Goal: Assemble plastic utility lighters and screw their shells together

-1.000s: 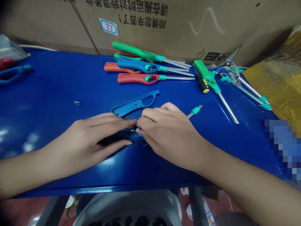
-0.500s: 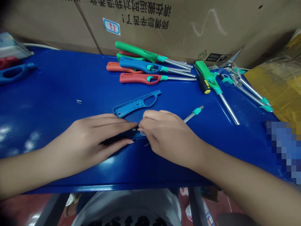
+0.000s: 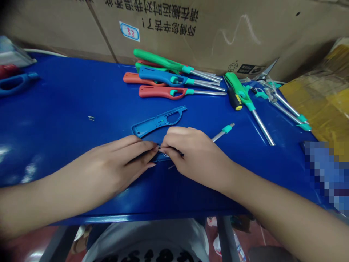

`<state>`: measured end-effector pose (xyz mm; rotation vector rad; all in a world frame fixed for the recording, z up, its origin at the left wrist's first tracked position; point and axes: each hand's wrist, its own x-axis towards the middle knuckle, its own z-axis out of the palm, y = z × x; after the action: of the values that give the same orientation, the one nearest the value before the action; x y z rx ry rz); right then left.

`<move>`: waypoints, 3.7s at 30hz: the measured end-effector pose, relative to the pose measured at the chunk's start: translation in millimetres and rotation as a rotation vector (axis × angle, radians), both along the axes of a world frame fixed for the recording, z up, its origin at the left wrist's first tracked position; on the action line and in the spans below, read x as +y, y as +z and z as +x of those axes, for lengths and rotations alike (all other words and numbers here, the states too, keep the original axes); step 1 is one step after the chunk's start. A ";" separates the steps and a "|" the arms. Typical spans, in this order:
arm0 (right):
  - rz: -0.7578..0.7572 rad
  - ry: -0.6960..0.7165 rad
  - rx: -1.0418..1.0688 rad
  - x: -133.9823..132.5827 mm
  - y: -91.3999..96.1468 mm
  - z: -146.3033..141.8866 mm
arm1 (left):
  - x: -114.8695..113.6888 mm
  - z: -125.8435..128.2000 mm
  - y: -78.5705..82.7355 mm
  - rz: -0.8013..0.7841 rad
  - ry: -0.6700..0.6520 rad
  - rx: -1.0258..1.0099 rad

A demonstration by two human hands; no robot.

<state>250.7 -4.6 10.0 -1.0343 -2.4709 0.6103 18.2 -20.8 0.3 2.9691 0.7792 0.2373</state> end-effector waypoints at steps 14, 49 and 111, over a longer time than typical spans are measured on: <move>-0.156 0.164 -0.257 32.2 30.9 62.5 | 13.1 -23.7 25.5 -0.148 0.134 -0.045; -0.171 0.083 -0.143 26.5 24.8 44.0 | 17.7 -19.3 16.3 -0.305 0.155 -0.132; 0.029 0.168 -0.146 6.0 7.1 13.3 | 14.2 -10.3 1.1 -0.120 0.000 -0.241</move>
<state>263.9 1.3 17.2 -0.8948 -2.7066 0.5658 7.9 -6.6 1.4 2.7601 0.7354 0.5175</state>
